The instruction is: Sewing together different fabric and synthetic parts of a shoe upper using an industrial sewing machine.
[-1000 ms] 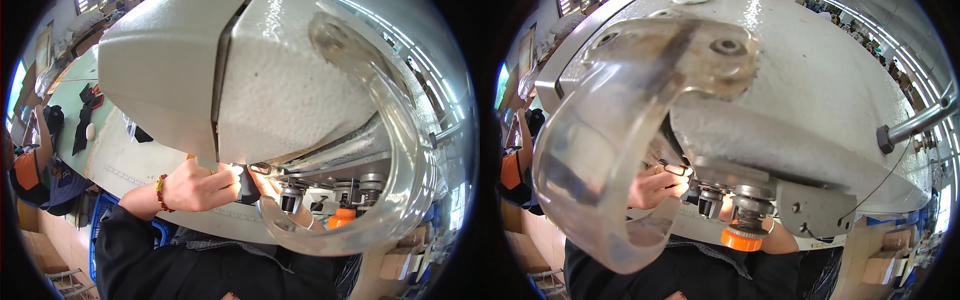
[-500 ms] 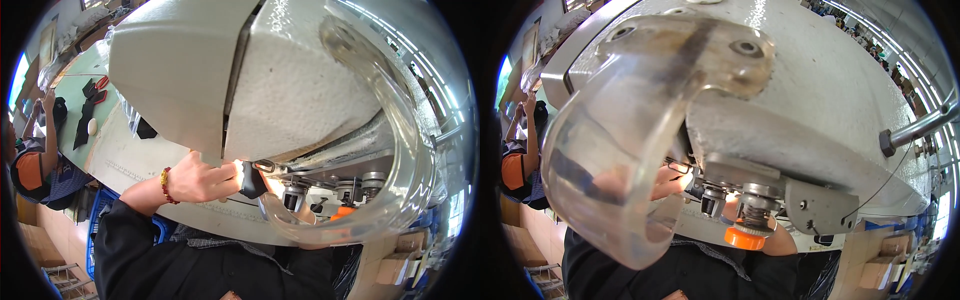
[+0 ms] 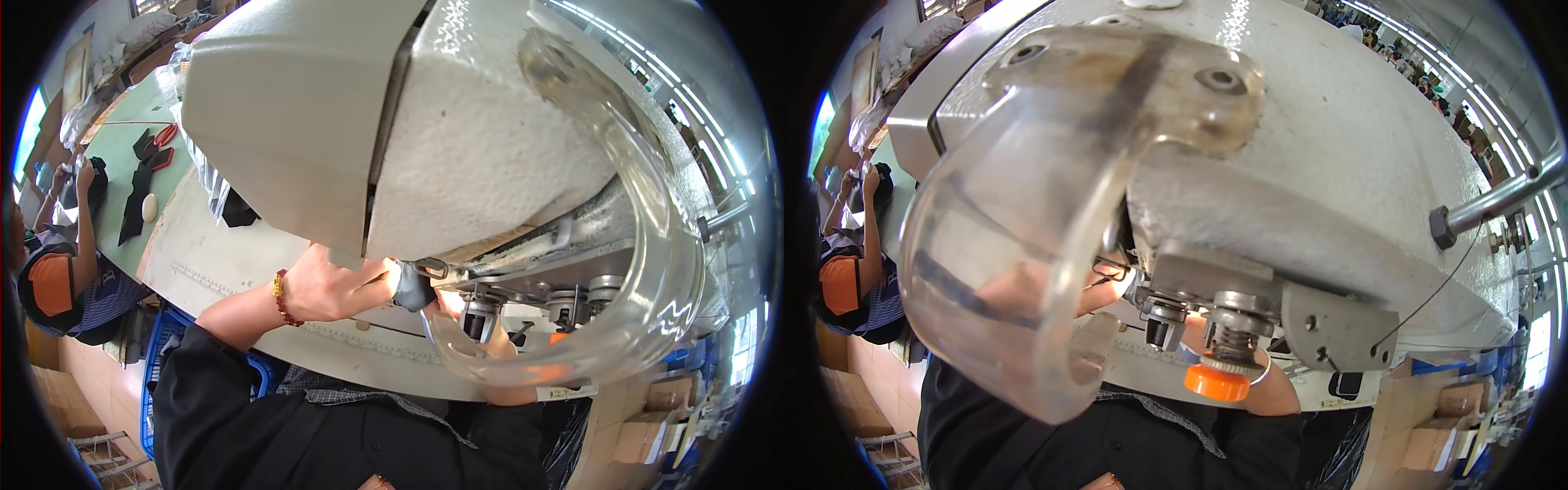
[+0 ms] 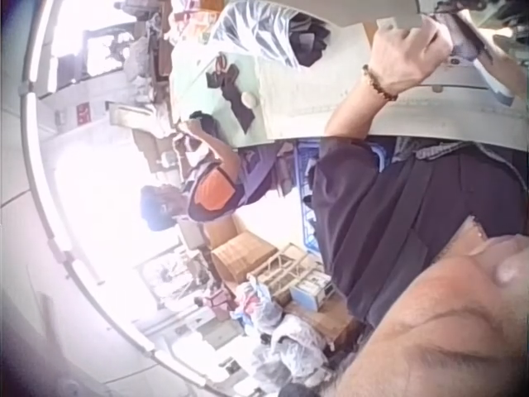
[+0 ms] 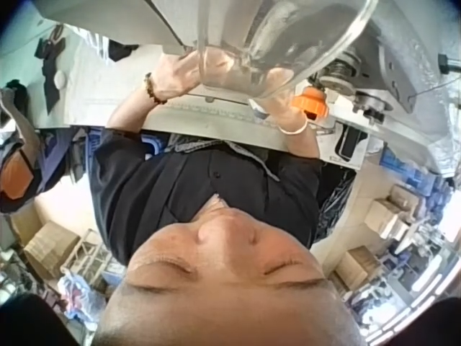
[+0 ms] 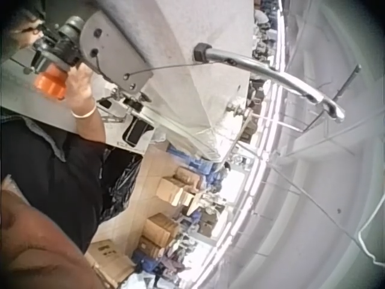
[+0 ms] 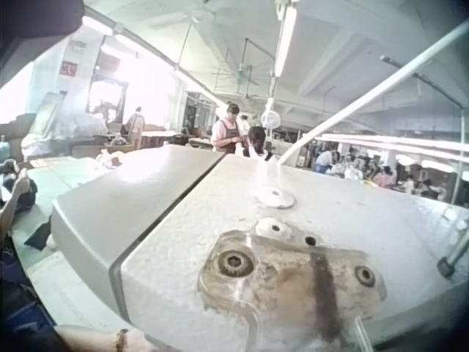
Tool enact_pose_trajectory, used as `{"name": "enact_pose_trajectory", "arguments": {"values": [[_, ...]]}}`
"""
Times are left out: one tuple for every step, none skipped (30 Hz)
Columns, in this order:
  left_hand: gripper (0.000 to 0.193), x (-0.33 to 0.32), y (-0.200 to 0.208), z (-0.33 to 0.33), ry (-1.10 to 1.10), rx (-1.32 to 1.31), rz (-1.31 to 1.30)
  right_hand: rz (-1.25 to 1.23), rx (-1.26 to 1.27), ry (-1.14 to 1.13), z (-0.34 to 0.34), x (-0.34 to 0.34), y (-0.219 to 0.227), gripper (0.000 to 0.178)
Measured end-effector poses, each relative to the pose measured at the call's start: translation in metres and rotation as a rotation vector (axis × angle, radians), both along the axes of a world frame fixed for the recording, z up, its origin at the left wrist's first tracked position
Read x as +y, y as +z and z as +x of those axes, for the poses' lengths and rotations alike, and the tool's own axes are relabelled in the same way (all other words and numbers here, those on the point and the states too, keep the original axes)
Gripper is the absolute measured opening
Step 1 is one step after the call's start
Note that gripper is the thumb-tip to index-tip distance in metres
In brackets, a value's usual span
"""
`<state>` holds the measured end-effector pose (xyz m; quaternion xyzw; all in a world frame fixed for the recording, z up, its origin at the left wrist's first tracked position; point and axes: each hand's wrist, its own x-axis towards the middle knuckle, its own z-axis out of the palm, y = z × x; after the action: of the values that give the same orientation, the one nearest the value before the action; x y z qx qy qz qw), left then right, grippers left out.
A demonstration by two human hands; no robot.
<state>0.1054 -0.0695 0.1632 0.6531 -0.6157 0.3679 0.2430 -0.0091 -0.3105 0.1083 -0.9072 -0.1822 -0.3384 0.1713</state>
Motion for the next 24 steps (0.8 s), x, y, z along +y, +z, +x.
{"name": "enact_pose_trajectory", "arguments": {"values": [[0.020, 0.000, -0.001, -0.001, 0.028, -0.044, -0.017, -0.016, -0.020, -0.008, 0.000, 0.000, -0.001, 0.042], [0.021, 0.001, -0.002, -0.001, 0.055, -0.090, -0.033, -0.031, -0.050, -0.019, 0.001, 0.000, -0.002, 0.041], [0.021, 0.001, -0.002, -0.001, 0.052, -0.089, -0.031, -0.049, -0.075, -0.029, 0.001, -0.001, -0.003, 0.041], [0.020, 0.003, -0.003, -0.002, 0.067, -0.093, -0.007, -0.063, -0.099, -0.038, 0.001, -0.001, -0.004, 0.041], [0.020, 0.004, -0.004, -0.002, 0.083, -0.100, 0.016, -0.072, -0.123, -0.046, 0.001, -0.001, -0.005, 0.040], [0.020, 0.005, -0.004, -0.003, 0.079, -0.101, 0.019, -0.086, -0.147, -0.056, 0.002, -0.001, -0.006, 0.040], [0.021, 0.006, -0.005, -0.004, 0.125, -0.106, 0.077, -0.098, -0.166, -0.065, 0.002, -0.002, -0.006, 0.039], [0.021, 0.006, -0.006, -0.005, 0.170, -0.111, 0.134, -0.108, -0.183, -0.074, 0.002, -0.001, -0.006, 0.039], [0.021, 0.006, -0.007, -0.004, 0.165, -0.112, 0.136, -0.120, -0.201, -0.077, 0.003, -0.001, -0.006, 0.038], [0.022, 0.005, -0.008, -0.003, 0.117, -0.041, 0.075, -0.110, -0.182, -0.079, 0.003, 0.000, -0.006, 0.038], [0.023, 0.005, -0.009, -0.003, 0.069, 0.031, 0.014, -0.105, -0.163, -0.069, 0.002, 0.000, -0.005, 0.037], [0.023, 0.005, -0.010, -0.002, 0.066, 0.030, 0.015, -0.097, -0.141, -0.061, 0.002, 0.001, -0.004, 0.036], [0.023, 0.006, -0.010, 0.000, 0.065, 0.047, 0.031, -0.090, -0.117, -0.051, 0.001, 0.002, -0.002, 0.036], [0.024, 0.006, -0.011, 0.001, 0.062, 0.044, 0.002, -0.087, -0.091, -0.041, 0.000, 0.003, 0.001, 0.035], [0.024, 0.005, -0.011, 0.002, 0.059, 0.066, 0.050, -0.084, -0.070, -0.034, -0.002, 0.004, 0.003, 0.035], [0.026, 0.004, -0.012, 0.003, 0.015, 0.112, 0.035, -0.083, -0.052, -0.027, -0.002, 0.006, 0.007, 0.034], [0.027, 0.004, -0.012, 0.004, -0.011, 0.136, 0.031, -0.088, -0.039, -0.021, -0.003, 0.007, 0.011, 0.034], [0.028, 0.004, -0.011, 0.005, -0.037, 0.159, 0.028, -0.093, -0.024, -0.019, -0.003, 0.009, 0.016, 0.033], [0.029, 0.004, -0.011, 0.005, -0.028, 0.149, 0.015, -0.102, -0.014, -0.012, -0.002, 0.012, 0.021, 0.033], [0.031, 0.004, -0.010, 0.006, -0.012, 0.130, -0.005, -0.117, -0.011, -0.008, -0.001, 0.015, 0.028, 0.032], [0.033, 0.005, -0.009, 0.006, -0.030, 0.187, 0.017, -0.133, -0.014, -0.001, 0.001, 0.019, 0.035, 0.032], [0.033, 0.005, -0.008, 0.007, -0.032, 0.201, 0.048, -0.150, -0.020, 0.005, 0.001, 0.022, 0.044, 0.031], [0.031, 0.005, -0.007, 0.008, -0.042, 0.198, 0.069, -0.168, -0.031, 0.024, 0.000, 0.025, 0.053, 0.031], [0.030, 0.005, -0.006, 0.008, -0.037, 0.192, 0.031, -0.197, -0.009, 0.111, -0.003, 0.027, 0.062, 0.030]]}}
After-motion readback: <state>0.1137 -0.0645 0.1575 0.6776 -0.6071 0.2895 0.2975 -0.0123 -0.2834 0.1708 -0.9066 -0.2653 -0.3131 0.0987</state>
